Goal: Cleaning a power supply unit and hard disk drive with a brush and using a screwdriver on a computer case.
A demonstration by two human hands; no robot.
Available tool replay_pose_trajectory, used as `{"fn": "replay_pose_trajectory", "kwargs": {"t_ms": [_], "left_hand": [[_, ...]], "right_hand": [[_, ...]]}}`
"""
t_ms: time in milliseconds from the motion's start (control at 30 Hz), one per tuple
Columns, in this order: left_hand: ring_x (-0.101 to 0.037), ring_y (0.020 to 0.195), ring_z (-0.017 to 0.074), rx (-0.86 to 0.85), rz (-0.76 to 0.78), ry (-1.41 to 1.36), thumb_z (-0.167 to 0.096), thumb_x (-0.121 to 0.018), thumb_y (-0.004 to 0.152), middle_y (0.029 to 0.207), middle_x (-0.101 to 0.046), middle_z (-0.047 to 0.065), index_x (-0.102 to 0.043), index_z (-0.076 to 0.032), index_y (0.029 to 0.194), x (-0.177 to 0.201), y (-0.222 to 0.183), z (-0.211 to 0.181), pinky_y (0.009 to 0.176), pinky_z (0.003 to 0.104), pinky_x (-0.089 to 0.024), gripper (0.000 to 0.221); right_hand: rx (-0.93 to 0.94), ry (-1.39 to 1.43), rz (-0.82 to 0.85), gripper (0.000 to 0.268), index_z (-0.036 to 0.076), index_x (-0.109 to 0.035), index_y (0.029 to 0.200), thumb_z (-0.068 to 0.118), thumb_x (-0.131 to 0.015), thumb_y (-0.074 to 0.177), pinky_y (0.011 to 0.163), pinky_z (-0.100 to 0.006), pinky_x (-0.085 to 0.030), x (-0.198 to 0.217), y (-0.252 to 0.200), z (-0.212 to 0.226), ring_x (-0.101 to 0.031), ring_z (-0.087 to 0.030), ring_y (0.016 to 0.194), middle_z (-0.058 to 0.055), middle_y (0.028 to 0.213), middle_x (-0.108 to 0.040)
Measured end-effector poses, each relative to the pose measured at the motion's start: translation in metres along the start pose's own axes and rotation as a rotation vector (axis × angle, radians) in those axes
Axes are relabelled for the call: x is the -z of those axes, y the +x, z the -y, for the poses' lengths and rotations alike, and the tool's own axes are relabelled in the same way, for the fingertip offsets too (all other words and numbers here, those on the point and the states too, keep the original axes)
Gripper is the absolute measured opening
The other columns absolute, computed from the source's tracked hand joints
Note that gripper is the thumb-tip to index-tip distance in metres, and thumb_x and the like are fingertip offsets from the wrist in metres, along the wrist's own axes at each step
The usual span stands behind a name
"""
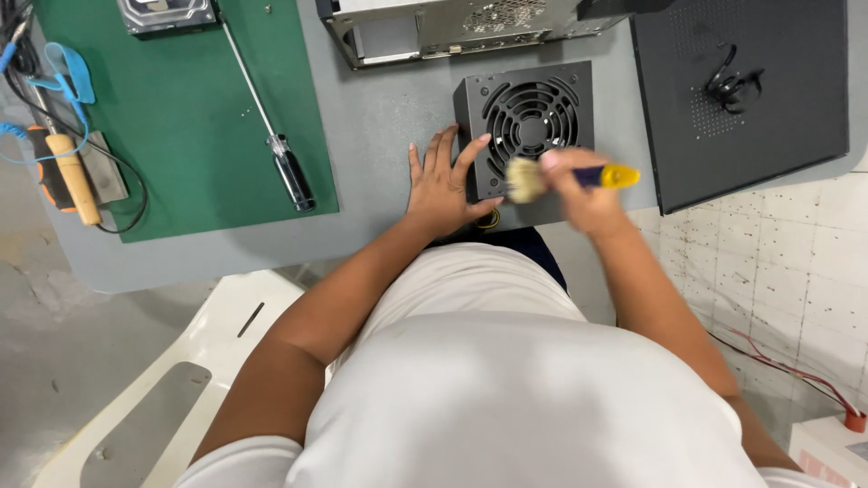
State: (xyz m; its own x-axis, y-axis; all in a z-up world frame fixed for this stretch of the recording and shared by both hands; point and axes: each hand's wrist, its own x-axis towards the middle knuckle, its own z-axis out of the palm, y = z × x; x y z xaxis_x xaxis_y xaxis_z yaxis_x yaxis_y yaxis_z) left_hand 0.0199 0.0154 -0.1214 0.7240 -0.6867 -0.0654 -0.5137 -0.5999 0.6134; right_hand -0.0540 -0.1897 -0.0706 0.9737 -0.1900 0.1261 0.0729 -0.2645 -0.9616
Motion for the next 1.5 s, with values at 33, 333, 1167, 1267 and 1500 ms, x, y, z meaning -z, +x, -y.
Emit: {"fn": "replay_pose_trajectory", "kwargs": {"t_ms": [33,333,1167,1267,1500], "left_hand": [[-0.023,0.137,0.0393,0.002,0.0,-0.001,-0.053,-0.075,0.076,0.145,-0.02,0.018,-0.003,-0.034,0.148,0.001,0.0,0.001,0.103,0.074,-0.011,0.104],[-0.024,0.136,0.039,-0.014,0.01,-0.01,-0.052,-0.075,0.076,0.141,-0.025,0.017,-0.004,-0.033,0.148,0.0,0.001,0.002,0.104,0.073,-0.011,0.104],[-0.024,0.136,0.0372,0.024,0.057,0.008,-0.054,-0.069,0.079,0.137,-0.031,0.016,0.0,-0.032,0.149,0.003,-0.006,-0.002,0.104,0.071,-0.009,0.1],[-0.025,0.136,0.0351,0.043,0.055,0.038,-0.058,-0.068,0.075,0.137,-0.032,0.014,-0.002,-0.033,0.148,-0.002,0.0,0.005,0.105,0.071,-0.009,0.101],[-0.028,0.134,0.0344,0.002,0.007,0.069,-0.06,-0.062,0.08,0.133,-0.034,0.013,-0.003,-0.03,0.15,0.004,-0.006,0.001,0.104,0.07,-0.013,0.096]], "right_hand": [[-0.001,0.0,0.003,0.024,0.003,-0.061,0.073,0.009,-0.06,0.096,0.067,-0.037,-0.045,0.013,0.004,0.005,-0.056,-0.021,0.064,-0.012,0.063,-0.059],[0.182,-0.199,0.048,0.029,0.011,-0.057,0.067,0.019,-0.061,0.094,0.057,-0.03,-0.043,-0.03,-0.011,0.036,-0.057,-0.022,0.055,-0.004,0.058,-0.057],[0.349,-0.054,0.084,0.041,0.006,-0.056,0.062,0.014,-0.049,0.102,0.066,-0.036,-0.045,-0.024,0.083,0.029,-0.054,-0.027,0.056,-0.009,0.058,-0.056],[0.15,-0.086,0.354,0.039,0.006,-0.053,0.057,0.018,-0.054,0.095,0.063,-0.04,-0.045,-0.047,0.068,0.064,-0.055,-0.033,0.056,-0.011,0.055,-0.057],[-0.093,-0.104,0.194,0.035,0.007,-0.058,0.066,0.01,-0.049,0.1,0.062,-0.03,-0.044,-0.017,0.113,0.02,-0.054,-0.021,0.054,-0.005,0.057,-0.055]]}}
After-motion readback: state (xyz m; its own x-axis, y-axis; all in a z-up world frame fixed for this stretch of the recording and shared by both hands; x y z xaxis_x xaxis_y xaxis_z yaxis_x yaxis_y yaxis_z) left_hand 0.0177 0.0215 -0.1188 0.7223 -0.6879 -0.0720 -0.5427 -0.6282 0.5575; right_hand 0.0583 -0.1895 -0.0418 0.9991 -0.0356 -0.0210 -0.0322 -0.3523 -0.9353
